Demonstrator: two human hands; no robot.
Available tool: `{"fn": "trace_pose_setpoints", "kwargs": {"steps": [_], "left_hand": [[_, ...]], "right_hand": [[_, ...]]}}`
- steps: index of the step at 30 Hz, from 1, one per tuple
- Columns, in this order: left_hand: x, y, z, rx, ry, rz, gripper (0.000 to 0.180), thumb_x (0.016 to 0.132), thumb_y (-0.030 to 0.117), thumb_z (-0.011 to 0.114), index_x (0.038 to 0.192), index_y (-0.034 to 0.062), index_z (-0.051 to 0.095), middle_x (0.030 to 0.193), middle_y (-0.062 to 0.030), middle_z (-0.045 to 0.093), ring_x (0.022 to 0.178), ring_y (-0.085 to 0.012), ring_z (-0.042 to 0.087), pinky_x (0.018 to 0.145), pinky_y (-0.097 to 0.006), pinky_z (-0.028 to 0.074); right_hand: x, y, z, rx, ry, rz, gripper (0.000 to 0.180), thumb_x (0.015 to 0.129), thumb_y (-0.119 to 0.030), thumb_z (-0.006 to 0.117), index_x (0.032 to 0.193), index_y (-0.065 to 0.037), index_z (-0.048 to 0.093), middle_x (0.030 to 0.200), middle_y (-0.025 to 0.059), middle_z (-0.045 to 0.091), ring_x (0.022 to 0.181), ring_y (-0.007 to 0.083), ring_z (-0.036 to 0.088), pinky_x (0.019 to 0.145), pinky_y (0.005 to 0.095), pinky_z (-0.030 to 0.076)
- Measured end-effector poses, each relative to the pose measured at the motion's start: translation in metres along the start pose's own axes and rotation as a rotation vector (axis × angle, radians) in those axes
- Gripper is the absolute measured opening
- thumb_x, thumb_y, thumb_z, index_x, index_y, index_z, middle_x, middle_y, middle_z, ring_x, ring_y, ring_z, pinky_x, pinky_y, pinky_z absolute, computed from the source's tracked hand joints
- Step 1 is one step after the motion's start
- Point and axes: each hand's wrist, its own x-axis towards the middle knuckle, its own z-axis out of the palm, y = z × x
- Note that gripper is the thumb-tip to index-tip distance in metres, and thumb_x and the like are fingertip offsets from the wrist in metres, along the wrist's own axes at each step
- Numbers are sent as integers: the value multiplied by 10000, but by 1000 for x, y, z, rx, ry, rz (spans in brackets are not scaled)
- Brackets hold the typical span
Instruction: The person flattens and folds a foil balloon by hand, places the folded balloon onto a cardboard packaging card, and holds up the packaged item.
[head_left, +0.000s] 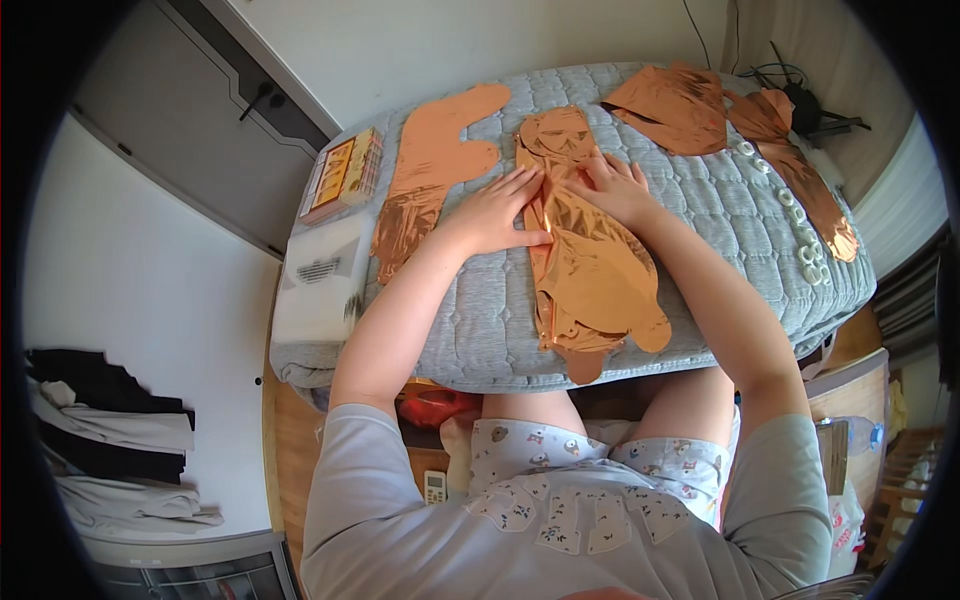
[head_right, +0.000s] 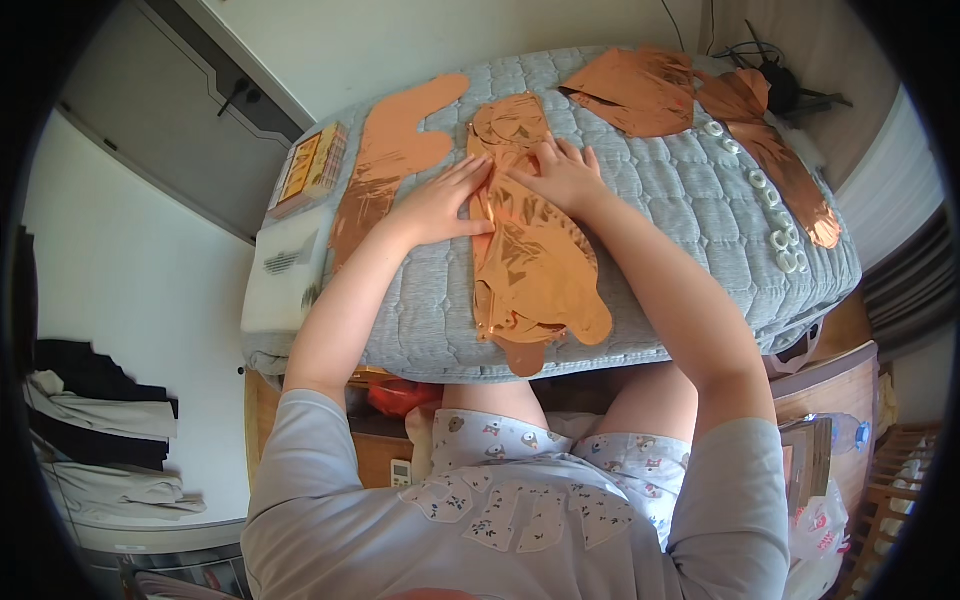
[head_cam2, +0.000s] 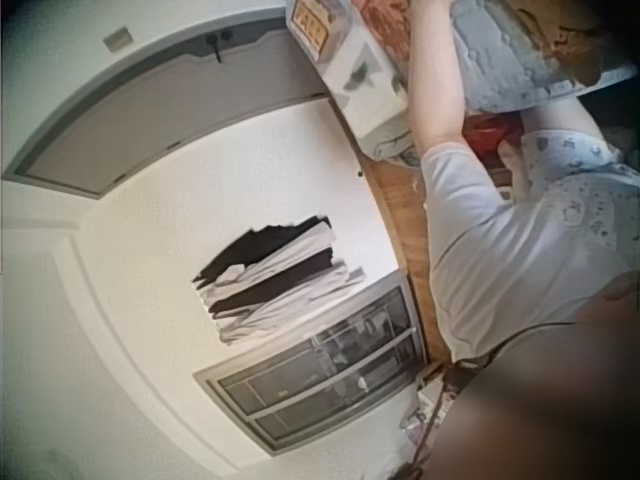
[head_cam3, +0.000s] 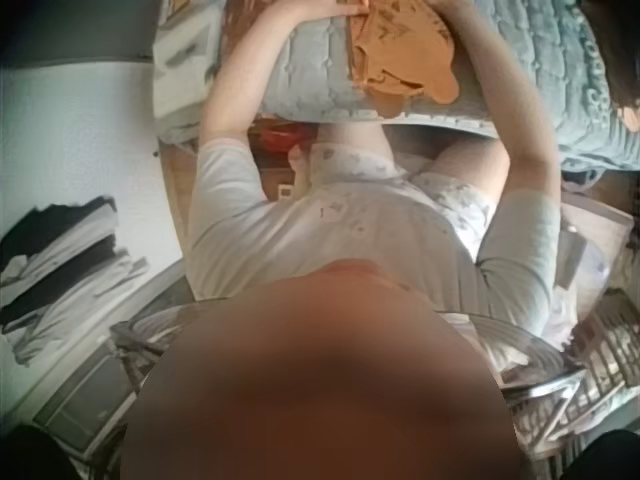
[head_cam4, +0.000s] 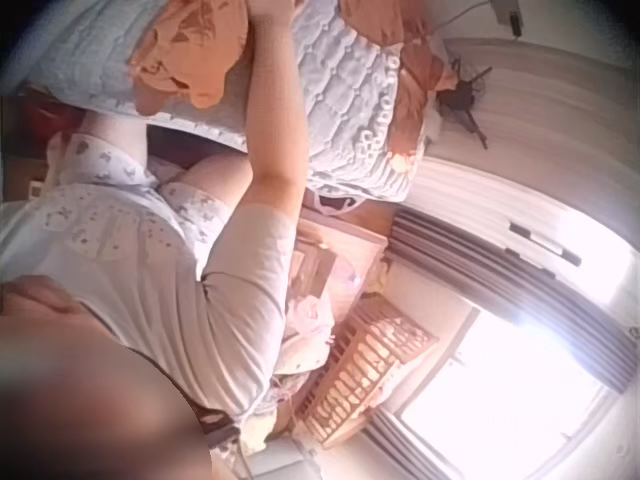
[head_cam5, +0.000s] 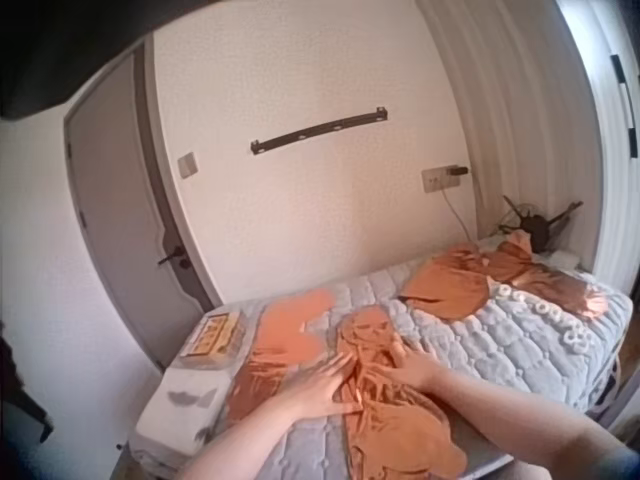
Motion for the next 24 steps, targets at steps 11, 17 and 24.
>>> {"fn": "trace_pose_setpoints", "kwargs": {"steps": [11, 17, 24], "left_hand": [[-1, -9, 4, -56, 73, 31, 1080, 761, 798, 683, 1567, 126, 426, 1643, -143, 365, 1520, -332, 331, 1236, -467, 295], [-2, -5, 3, -41, 37, 28, 1037, 798, 728, 706, 1582, 121, 401, 1653, -154, 341, 1545, -326, 279, 1250, -472, 260], [3, -1, 6, -36, 36, 13, 1053, 792, 745, 698, 1582, 116, 399, 1656, -149, 334, 1549, -332, 267, 1251, -477, 253]], "right_hand": [[-2, 8, -7, 133, 29, -85, 697, 908, -382, 665, 1553, -226, 454, 1632, 117, 398, 1518, 305, 330, 1240, 529, 207], [-1, 9, -14, 187, 39, -68, 778, 846, -393, 742, 1543, -188, 465, 1573, 124, 471, 1475, 317, 391, 1193, 516, 295], [-10, 14, -9, 129, 529, -331, 582, 852, -244, 781, 1385, -90, 605, 1369, 161, 623, 1295, 359, 551, 1086, 454, 428]]}}
